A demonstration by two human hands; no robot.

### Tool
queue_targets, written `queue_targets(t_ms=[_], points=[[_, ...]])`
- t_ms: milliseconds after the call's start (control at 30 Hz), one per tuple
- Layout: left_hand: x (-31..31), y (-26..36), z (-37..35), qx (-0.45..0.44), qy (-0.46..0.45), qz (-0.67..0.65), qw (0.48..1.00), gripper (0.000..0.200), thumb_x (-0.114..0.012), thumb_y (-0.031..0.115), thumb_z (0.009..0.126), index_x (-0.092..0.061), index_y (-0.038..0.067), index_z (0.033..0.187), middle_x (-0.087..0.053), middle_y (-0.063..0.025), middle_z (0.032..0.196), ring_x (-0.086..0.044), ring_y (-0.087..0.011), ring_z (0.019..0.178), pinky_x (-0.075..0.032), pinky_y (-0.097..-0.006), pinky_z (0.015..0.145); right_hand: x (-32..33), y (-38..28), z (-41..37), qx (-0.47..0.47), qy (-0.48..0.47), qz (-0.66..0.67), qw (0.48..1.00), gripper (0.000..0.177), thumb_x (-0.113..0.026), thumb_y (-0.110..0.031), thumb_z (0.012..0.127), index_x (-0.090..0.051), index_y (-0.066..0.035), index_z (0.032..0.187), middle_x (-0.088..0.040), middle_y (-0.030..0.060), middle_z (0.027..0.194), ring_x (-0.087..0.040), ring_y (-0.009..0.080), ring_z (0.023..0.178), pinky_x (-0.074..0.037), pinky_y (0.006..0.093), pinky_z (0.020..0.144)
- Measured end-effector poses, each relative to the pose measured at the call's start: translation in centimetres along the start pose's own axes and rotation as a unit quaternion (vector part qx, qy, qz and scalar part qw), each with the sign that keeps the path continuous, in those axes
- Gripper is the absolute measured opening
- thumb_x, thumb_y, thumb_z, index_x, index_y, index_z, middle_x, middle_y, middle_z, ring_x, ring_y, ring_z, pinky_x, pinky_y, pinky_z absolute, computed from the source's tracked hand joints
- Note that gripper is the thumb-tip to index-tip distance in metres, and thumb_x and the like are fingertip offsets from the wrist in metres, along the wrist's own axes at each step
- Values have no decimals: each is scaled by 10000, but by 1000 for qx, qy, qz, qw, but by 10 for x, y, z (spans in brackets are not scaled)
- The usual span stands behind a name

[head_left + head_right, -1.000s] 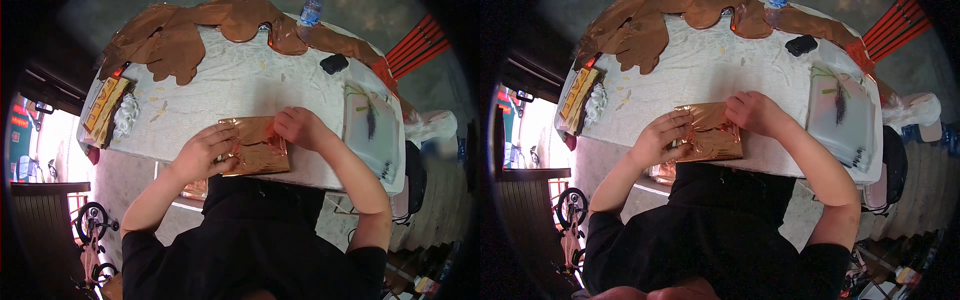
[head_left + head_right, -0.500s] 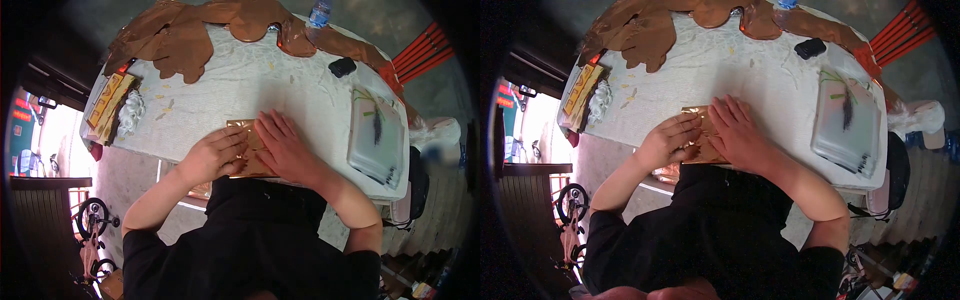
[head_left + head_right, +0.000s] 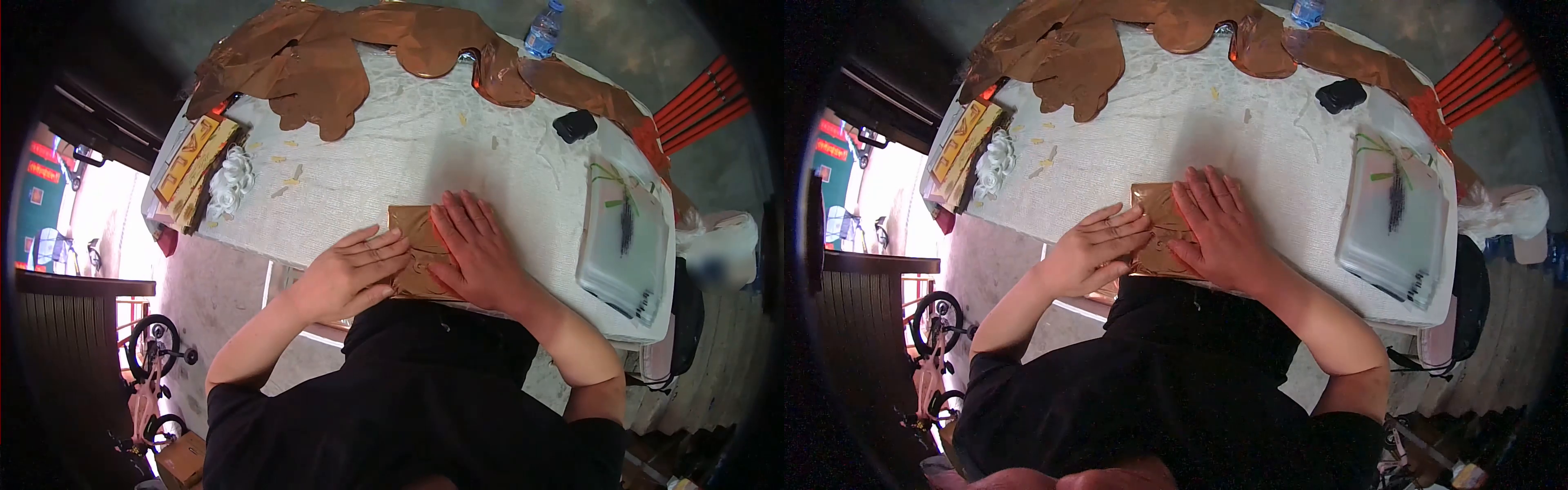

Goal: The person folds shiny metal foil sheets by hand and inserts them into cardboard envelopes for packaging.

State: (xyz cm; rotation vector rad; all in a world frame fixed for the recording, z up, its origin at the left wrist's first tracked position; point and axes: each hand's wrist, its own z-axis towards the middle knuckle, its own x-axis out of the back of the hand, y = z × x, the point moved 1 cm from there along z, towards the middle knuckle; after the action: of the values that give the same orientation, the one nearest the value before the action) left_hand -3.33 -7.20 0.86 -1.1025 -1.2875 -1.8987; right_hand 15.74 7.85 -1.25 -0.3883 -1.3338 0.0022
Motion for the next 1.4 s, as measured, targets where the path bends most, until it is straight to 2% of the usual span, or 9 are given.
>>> queue_targets(t_ms=[100, 167, 267, 433, 500, 700, 900, 1133, 1400], points=[[4, -7, -7, 20, 66, -136, 988, 338, -612, 139, 865, -608, 5, 1175, -584, -162, 1244, -542, -306, 1190, -388, -415, 1033, 1, 0, 0, 1, 2, -4, 1000, 717, -566, -382, 869, -314, -10, 1428, -295, 226, 1475, -251, 392, 1378, -152, 483, 1145], [10, -13, -7, 143, 138, -177, 964, 232, -611, 40, 862, -652, 13, 1089, -642, -146, 1092, -614, -286, 1020, -473, -359, 896, 0, 0, 0, 2, 3, -6, 1000, 712, -559, -392, 871, -321, -13, 1426, -301, 225, 1472, -255, 391, 1377, -153, 482, 1145], [10, -26, 5, 127, 193, -97, 968, 213, -602, -38, 841, -663, 16, 1039, -641, -127, 1022, -614, -259, 936, -495, -320, 801, -2, 1, -1, 3, 12, -14, 1000, 704, -540, -408, 879, -327, -16, 1424, -306, 221, 1471, -259, 385, 1376, -152, 478, 1147], [7, -38, 22, 55, 185, -19, 981, 218, -623, -42, 810, -662, 16, 1016, -638, -109, 1029, -614, -277, 951, -501, -336, 812, -3, 1, -1, 5, 16, -25, 1000, 697, -528, -419, 887, -333, -13, 1419, -311, 218, 1469, -264, 375, 1376, -155, 476, 1147], [9, -40, 28, -26, 138, 63, 988, 254, -661, -20, 754, -669, 28, 1003, -642, -92, 1030, -612, -272, 955, -506, -349, 807, -4, 2, -1, 4, 18, -27, 999, 694, -525, -422, 889, -337, -13, 1417, -312, 217, 1468, -264, 374, 1376, -156, 476, 1147], [16, -36, 29, -78, 110, 164, 977, 274, -681, 31, 717, -674, 35, 991, -647, -87, 1062, -604, -260, 1002, -512, -364, 830, -5, 2, -1, 11, 27, -35, 999, 688, -512, -430, 898, -337, -13, 1416, -314, 214, 1469, -260, 370, 1379, -150, 475, 1148], [24, -30, 29, -65, 56, 51, 995, 266, -676, 54, 750, -675, 50, 1016, -649, -73, 1080, -599, -259, 1018, -511, -361, 859, -7, 3, -2, 9, 30, -36, 999, 691, -515, -437, 895, -342, -14, 1415, -322, 211, 1465, -262, 370, 1377, -151, 478, 1146], [30, -28, 38, -85, 33, 98, 991, 236, -692, 50, 735, -672, 40, 970, -650, -63, 1037, -601, -259, 973, -520, -344, 817, -8, 3, -2, 6, 34, -22, 999, 688, -530, -432, 887, -350, -23, 1410, -319, 208, 1465, -265, 372, 1374, -164, 479, 1142], [15, -26, 40, -75, 97, 98, 988, 149, -681, 29, 711, -569, 41, 809, -541, -81, 765, -557, -264, 757, -491, -355, 629, -9, 4, -3, 4, 38, -13, 999, 691, -535, -428, 885, -336, -37, 1419, -321, 207, 1464, -267, 370, 1373, -158, 485, 1140]])
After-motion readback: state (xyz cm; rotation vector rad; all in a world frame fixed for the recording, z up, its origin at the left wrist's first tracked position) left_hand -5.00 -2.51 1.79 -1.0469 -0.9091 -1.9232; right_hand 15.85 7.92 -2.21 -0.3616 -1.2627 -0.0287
